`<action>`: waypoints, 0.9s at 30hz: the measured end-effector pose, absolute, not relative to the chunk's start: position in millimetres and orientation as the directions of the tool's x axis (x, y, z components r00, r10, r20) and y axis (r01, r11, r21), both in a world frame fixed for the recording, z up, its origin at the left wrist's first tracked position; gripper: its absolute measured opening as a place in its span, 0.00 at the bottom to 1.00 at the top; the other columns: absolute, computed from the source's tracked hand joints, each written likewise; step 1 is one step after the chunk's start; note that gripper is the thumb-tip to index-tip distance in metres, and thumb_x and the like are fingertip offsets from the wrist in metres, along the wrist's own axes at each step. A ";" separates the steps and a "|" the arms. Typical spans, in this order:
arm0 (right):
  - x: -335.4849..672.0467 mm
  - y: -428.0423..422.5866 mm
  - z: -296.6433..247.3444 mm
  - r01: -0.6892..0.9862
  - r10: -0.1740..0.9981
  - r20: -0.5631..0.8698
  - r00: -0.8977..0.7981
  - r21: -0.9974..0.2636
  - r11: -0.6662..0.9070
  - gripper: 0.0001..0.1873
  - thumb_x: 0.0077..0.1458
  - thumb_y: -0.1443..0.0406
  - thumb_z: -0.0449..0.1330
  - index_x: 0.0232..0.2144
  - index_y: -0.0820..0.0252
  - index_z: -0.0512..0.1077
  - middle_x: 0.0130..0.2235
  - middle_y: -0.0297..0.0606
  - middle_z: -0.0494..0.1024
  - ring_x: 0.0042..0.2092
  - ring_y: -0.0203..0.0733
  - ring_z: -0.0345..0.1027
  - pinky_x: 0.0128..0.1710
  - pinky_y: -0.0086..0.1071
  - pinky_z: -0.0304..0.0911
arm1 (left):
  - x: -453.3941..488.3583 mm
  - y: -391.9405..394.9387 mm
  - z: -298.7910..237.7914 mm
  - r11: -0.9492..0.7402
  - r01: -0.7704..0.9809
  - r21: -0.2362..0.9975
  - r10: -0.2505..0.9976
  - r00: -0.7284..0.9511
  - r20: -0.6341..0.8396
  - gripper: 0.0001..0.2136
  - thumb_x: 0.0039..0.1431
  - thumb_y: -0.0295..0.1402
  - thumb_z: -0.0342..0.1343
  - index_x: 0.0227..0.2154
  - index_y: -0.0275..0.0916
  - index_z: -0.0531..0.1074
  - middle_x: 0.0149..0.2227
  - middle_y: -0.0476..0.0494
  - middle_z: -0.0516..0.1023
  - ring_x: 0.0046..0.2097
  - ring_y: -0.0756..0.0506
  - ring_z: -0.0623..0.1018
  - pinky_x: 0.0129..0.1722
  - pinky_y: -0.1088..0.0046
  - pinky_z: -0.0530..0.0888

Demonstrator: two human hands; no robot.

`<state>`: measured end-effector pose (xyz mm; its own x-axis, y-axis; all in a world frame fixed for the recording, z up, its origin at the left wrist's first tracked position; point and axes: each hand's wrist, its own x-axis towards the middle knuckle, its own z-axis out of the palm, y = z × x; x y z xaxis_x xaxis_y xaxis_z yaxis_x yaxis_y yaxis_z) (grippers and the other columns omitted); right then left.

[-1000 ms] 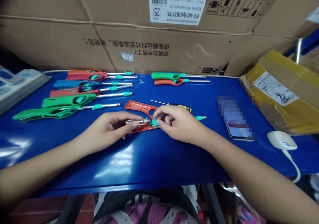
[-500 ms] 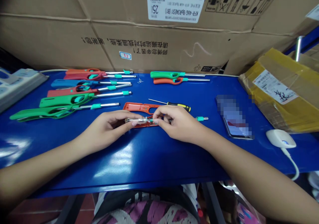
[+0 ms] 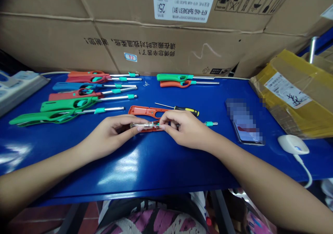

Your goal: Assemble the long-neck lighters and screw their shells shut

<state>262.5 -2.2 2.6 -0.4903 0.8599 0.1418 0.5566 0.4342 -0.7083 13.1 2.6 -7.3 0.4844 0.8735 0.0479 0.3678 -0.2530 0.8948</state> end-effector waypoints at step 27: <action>264.9 -4.2 1.3 0.544 0.851 0.150 -0.504 -0.710 0.447 0.04 0.61 0.67 0.59 0.34 0.60 0.74 0.25 0.29 0.68 0.24 0.30 0.59 0.24 0.27 0.55 | 12.3 1.7 -4.6 -0.396 0.419 0.817 0.835 0.535 0.130 0.12 0.66 0.37 0.57 0.47 0.42 0.81 0.46 0.45 0.83 0.46 0.43 0.81 0.48 0.66 0.76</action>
<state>264.9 -4.2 1.3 -0.5037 0.8507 0.1500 0.5438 0.4472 -0.7101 12.3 1.7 -4.6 0.5349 0.8348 0.1301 0.4189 -0.3957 0.8173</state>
